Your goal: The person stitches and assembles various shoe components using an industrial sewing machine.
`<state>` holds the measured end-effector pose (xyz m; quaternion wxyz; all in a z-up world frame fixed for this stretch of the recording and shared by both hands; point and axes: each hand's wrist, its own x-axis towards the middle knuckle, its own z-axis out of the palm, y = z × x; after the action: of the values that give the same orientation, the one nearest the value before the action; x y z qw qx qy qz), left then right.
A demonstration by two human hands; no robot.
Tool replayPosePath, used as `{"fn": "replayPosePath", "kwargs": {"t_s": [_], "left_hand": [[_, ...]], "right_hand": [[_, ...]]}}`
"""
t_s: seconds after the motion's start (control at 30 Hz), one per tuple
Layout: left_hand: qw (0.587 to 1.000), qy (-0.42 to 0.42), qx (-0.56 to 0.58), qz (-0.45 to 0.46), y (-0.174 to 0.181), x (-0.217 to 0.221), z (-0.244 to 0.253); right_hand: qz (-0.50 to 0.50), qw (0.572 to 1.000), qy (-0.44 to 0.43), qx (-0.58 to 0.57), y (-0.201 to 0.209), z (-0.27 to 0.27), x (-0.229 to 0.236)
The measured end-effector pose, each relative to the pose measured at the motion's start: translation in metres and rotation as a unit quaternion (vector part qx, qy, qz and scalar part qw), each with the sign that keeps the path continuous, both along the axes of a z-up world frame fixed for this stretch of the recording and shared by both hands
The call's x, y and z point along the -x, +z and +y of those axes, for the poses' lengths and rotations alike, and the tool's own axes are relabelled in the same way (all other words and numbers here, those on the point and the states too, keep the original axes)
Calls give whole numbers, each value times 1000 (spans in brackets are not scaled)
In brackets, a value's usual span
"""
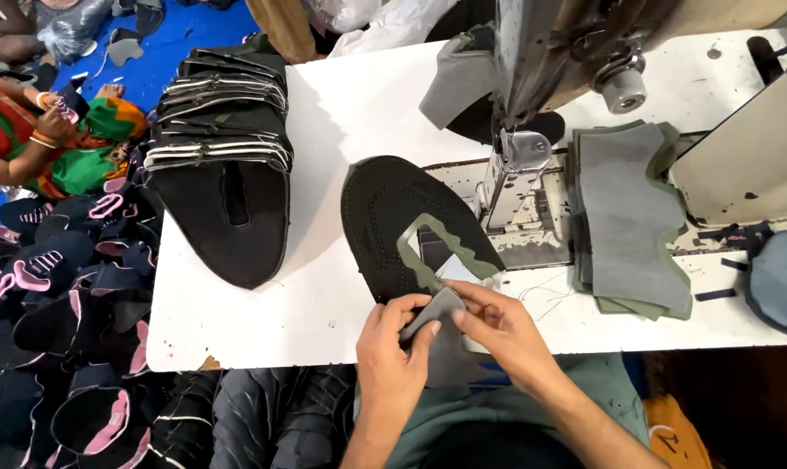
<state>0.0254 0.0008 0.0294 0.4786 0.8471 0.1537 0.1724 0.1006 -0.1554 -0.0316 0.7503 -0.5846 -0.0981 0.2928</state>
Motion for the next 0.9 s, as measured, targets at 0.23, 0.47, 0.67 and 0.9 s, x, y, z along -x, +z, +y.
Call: {"fn": "replayPosePath", "kwargs": {"t_s": [0.23,0.47,0.67,0.9], "left_hand": [[965,39,-225,-130,24,-6,-11],[990,-36,-23,-133,33,-51,-18],[992,-43,-61,-97,82,-115,-30],[991,-96,-57,-79,96,-147,-12]], "right_hand": [[12,997,-73,23,-5,7,6],[-27,991,-132,15,23,-8,-38],[-190,950,-201,145,82,-9,-93],[-143,960,-235,58,82,1,-117]]}}
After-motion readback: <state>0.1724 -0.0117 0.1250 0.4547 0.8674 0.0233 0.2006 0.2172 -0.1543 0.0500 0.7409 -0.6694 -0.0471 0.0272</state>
